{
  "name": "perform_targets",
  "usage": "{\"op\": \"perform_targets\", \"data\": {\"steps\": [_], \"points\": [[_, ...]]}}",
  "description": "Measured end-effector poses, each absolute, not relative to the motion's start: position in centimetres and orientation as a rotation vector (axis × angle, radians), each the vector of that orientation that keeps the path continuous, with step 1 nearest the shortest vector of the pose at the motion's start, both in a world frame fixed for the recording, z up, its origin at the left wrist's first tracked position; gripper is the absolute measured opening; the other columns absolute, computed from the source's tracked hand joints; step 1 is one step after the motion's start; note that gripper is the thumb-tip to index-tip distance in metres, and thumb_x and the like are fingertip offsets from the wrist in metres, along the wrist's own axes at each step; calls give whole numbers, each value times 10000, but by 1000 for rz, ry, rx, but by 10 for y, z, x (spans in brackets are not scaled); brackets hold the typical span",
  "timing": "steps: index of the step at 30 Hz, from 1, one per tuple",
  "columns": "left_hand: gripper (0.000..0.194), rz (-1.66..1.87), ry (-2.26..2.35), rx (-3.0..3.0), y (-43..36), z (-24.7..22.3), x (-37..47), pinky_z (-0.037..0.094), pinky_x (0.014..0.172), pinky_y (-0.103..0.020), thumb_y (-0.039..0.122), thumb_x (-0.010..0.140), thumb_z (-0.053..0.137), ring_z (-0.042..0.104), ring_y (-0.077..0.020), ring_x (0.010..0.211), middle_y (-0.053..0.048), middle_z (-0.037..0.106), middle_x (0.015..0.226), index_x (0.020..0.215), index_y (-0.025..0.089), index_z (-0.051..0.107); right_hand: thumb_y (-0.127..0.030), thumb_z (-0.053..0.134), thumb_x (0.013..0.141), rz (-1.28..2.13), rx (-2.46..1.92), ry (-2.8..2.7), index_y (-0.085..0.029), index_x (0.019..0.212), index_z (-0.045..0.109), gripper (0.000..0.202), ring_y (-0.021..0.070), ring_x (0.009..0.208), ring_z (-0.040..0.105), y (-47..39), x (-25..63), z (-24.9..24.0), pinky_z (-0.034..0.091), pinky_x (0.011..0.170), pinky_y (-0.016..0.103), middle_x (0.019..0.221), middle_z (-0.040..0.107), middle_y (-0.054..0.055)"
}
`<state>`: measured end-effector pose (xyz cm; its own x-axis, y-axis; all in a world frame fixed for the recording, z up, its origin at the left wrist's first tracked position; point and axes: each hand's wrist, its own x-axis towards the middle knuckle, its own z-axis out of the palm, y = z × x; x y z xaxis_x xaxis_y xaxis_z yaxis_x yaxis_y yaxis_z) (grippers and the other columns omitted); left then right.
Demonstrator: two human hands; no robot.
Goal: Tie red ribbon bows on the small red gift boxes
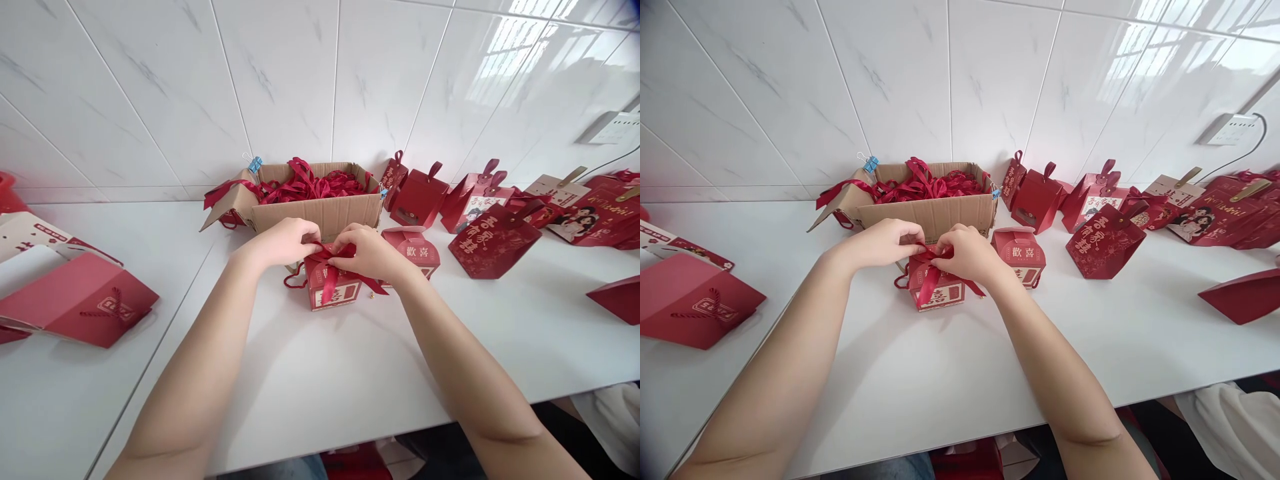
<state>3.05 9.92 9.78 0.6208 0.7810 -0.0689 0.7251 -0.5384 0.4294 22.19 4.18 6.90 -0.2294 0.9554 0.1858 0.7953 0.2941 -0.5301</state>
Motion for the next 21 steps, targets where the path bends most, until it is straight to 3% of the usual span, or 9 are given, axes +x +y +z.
{"op": "perform_targets", "data": {"steps": [3,5,8,13,21], "points": [[147,181,1190,2414,99,99,29,415,528,-254,350,799,528,583,-152,644,8,672,786,811,226,608,-412,577,849,523,-1505,-2089,-227,904,705,232,187,897,585,43,231,73,458,743,307,987,643,52],[166,176,1189,2405,99,100,29,419,536,-251,371,802,534,586,-154,656,5,676,795,822,224,609,-353,513,891,523,-1463,-2115,-224,920,705,233,172,883,596,44,239,75,456,748,298,972,669,44],[199,185,1190,2406,98,102,28,421,543,-252,398,807,534,583,-156,661,-6,677,804,825,215,608,-239,545,858,478,-1355,-2204,-225,989,699,203,176,930,599,46,247,76,465,779,302,997,681,38],[220,183,1190,2405,98,102,28,424,548,-258,424,809,527,580,-160,664,-5,674,800,816,218,605,-183,542,853,492,-1234,-2296,-227,1048,699,255,174,924,615,46,249,73,496,809,322,1013,658,50],[201,192,1178,2407,101,98,28,404,544,-265,397,797,528,553,-159,639,-8,655,755,784,213,608,-98,439,878,593,-1301,-2309,-302,1111,712,412,145,829,607,43,248,74,503,684,276,994,638,27]]}}
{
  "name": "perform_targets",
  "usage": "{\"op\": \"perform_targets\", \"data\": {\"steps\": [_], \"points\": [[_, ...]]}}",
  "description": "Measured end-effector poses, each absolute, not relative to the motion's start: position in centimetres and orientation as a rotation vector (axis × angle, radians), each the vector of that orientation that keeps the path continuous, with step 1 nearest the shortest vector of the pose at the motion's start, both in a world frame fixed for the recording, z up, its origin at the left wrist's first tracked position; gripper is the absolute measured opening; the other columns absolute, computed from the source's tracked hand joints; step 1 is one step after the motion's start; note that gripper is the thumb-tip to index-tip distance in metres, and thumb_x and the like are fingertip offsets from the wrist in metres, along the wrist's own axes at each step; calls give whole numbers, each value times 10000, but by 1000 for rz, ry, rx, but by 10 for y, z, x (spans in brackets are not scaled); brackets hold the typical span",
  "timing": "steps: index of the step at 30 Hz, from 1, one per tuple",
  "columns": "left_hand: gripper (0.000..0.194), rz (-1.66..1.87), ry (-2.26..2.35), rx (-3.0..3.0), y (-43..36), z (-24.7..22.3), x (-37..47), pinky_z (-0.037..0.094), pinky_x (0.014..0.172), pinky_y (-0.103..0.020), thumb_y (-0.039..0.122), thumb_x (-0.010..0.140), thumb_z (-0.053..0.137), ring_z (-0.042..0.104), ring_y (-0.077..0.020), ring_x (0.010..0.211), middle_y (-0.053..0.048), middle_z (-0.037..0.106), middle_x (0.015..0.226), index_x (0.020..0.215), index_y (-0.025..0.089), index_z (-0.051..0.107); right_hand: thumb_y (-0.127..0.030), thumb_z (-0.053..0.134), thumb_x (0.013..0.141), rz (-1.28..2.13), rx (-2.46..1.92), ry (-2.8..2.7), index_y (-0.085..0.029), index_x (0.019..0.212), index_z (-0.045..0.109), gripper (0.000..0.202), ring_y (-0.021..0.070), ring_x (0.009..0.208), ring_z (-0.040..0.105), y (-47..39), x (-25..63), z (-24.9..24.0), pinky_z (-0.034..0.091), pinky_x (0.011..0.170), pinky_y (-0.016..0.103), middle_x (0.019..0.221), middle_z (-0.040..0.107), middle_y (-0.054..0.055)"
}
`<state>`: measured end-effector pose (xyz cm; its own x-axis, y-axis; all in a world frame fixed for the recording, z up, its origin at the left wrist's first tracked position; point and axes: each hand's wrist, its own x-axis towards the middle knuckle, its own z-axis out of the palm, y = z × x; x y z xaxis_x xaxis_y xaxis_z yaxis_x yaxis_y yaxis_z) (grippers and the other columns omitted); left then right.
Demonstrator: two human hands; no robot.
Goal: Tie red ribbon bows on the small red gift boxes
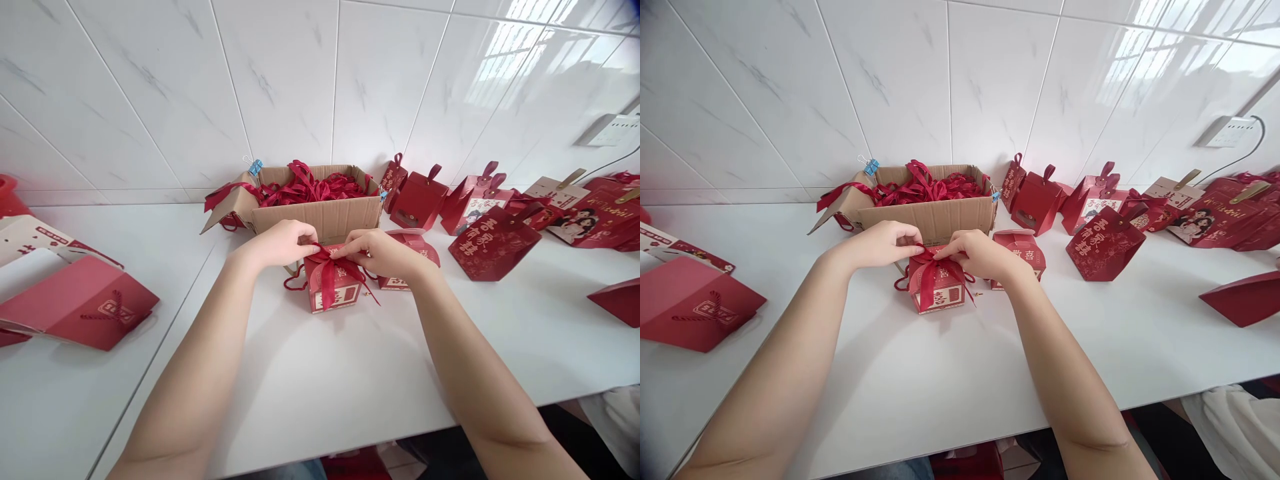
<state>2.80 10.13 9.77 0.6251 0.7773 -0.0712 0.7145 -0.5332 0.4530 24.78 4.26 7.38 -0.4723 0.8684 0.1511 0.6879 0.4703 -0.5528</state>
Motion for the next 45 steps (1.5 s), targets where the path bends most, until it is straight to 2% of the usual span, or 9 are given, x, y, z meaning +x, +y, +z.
{"op": "perform_targets", "data": {"steps": [4,9,15,23,34,38,41,43,45], "points": [[137,239,1129,2454,104,94,27,408,571,-266,320,777,526,552,-157,667,-9,649,800,760,211,607,-71,452,855,611,-1364,-2350,-334,1138,701,460,147,797,583,41,246,75,491,651,269,943,613,25],[117,292,1053,2525,107,91,25,427,624,-271,285,767,510,556,-159,741,-23,624,917,738,203,588,-2,441,802,569,-1492,-2389,-371,1154,689,567,106,626,498,35,243,83,417,522,231,827,523,18],[125,263,1050,2498,108,92,25,423,618,-277,305,779,510,552,-160,716,-17,628,856,745,208,580,13,416,791,581,-1517,-2414,-419,1211,639,642,99,600,470,33,243,84,379,503,230,858,496,18],[123,305,1013,2493,112,88,23,412,606,-267,302,767,529,549,-152,697,-11,632,803,729,198,582,-13,451,802,508,-1629,-2461,-411,1123,696,567,114,628,437,29,232,88,352,541,229,820,450,23],[132,187,1037,2449,112,89,19,290,532,-268,319,763,532,390,-122,552,24,524,634,685,213,529,-12,431,808,614,-1589,-2492,-409,1190,659,597,95,531,358,33,242,86,290,486,240,722,463,3],[135,183,1033,2414,113,87,18,309,553,-269,341,758,527,416,-129,576,29,537,659,697,221,529,9,427,791,620,-1565,-2512,-424,1186,656,630,89,536,386,35,243,87,311,497,241,739,484,-2],[171,190,1084,2372,113,89,18,332,553,-268,378,768,528,439,-133,594,20,549,679,709,217,521,-27,419,823,572,-1549,-2433,-404,1143,687,563,105,622,478,33,245,89,381,535,240,833,536,15],[203,203,1133,2368,112,92,19,336,542,-267,405,776,533,442,-132,590,18,539,669,713,213,512,-81,416,864,586,-1482,-2348,-390,1212,643,518,124,724,542,32,248,91,439,601,245,913,595,16],[212,201,1151,2383,110,95,19,336,535,-265,418,785,532,445,-130,585,20,537,670,732,214,517,-123,444,871,598,-1445,-2279,-386,1336,530,541,135,772,569,31,252,92,468,638,252,959,636,7]]}}
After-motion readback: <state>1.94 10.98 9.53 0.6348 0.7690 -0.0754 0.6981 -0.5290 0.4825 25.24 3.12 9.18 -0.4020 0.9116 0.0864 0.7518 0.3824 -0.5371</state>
